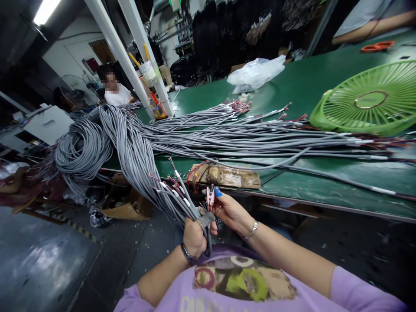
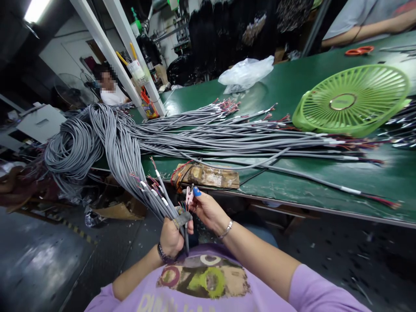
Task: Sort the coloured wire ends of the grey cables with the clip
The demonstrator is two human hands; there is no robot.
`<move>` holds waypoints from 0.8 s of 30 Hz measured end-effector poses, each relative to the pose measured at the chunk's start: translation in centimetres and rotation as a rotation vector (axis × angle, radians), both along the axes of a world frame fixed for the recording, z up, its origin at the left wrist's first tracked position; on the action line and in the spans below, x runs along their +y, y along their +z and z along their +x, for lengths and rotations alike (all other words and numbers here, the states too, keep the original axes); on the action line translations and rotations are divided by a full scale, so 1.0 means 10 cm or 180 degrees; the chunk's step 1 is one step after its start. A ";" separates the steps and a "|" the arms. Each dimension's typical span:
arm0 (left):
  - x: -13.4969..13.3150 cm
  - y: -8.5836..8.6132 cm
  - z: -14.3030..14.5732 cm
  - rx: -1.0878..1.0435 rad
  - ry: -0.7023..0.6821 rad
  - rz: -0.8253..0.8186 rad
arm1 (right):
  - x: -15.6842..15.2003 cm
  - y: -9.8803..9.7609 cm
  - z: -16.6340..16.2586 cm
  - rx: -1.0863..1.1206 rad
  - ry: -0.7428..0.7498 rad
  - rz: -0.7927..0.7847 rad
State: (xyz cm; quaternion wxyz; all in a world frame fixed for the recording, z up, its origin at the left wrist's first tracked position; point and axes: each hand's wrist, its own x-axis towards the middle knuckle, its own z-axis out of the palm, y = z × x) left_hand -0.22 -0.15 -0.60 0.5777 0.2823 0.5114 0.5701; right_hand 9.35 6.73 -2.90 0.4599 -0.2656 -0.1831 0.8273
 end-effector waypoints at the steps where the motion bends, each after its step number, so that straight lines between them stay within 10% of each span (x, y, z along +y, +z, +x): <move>1: 0.00 0.00 0.00 0.0004 0.0002 -0.0009 | 0.00 0.00 0.00 0.0011 -0.0033 0.0004; 24: -0.01 -0.06 -0.02 0.0053 -0.0025 0.0029 | -0.03 0.01 -0.02 -0.0024 -0.0103 0.0056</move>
